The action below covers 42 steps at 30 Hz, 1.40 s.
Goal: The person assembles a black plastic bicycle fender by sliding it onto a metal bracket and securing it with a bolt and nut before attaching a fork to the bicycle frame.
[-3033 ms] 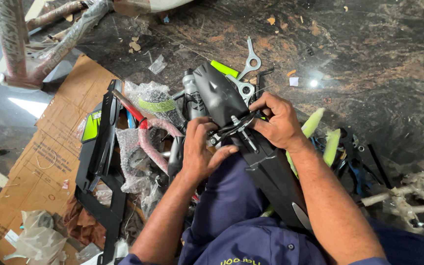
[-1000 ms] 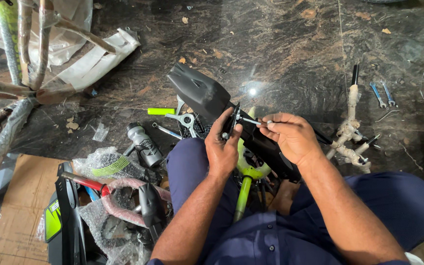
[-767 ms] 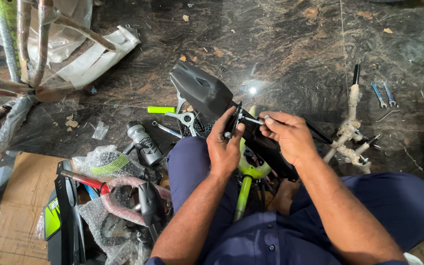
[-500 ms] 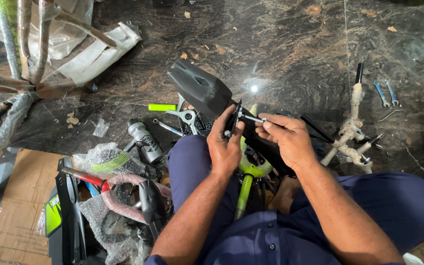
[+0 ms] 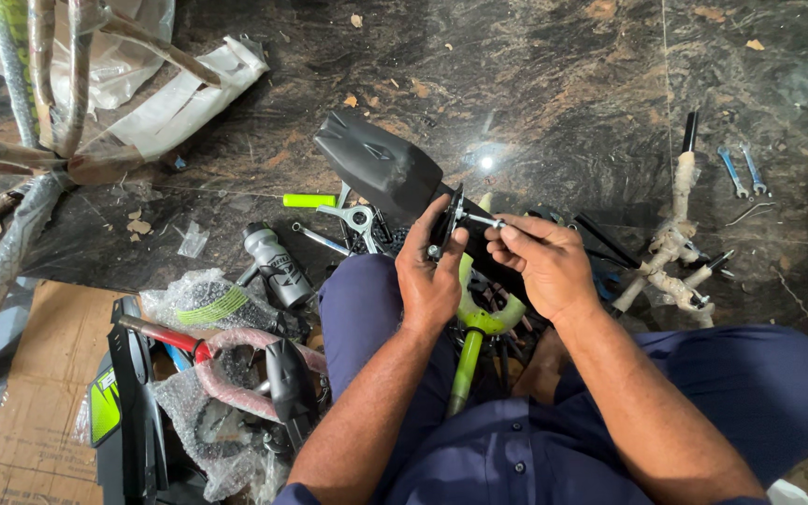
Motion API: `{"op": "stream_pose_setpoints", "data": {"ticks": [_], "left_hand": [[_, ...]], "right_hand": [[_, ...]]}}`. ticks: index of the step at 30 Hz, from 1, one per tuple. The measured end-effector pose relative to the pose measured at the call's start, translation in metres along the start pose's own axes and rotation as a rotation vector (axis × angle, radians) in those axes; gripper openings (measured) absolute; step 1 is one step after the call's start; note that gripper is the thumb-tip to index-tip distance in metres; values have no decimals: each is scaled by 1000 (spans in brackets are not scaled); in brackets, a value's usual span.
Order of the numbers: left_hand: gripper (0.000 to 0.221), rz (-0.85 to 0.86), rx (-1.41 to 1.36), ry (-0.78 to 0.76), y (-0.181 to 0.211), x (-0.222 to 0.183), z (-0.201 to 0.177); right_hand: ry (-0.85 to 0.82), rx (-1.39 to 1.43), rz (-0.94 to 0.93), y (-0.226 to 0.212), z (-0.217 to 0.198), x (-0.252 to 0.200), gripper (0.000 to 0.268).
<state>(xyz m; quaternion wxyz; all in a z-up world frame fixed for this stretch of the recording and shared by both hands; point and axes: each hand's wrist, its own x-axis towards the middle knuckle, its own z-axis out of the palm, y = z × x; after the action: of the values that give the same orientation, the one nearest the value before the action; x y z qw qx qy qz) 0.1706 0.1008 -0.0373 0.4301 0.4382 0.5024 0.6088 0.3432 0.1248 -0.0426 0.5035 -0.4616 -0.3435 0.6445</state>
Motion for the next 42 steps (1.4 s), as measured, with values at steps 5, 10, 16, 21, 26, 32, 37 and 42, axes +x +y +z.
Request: {"op": "stream_pose_setpoints", "data": {"ticks": [5, 10, 16, 21, 26, 32, 37, 42], "left_hand": [[45, 15, 8, -33, -1, -1, 1], [45, 31, 106, -101, 0, -2, 1], [46, -13, -26, 0, -6, 5, -3], [49, -18, -230, 168, -11, 16, -16], [49, 18, -186, 227, -18, 19, -14], [50, 88, -227, 293, -7, 30, -28], [53, 227, -312, 494, 9, 64, -60], [54, 391, -486, 511, 19, 83, -73]], "right_hand": [[15, -133, -11, -12, 12, -4, 28], [39, -435, -106, -20, 30, -1, 29], [111, -484, -303, -25, 21, -18, 23], [-563, -1231, -598, 6, 2, -92, 27], [-787, -1488, -720, 74, -19, -84, 40], [-623, -1419, -1021, 21, -39, -83, 48], [-197, -1328, -1191, -81, -69, -93, 30], [213, -990, -1046, -129, -100, -125, 29]]}}
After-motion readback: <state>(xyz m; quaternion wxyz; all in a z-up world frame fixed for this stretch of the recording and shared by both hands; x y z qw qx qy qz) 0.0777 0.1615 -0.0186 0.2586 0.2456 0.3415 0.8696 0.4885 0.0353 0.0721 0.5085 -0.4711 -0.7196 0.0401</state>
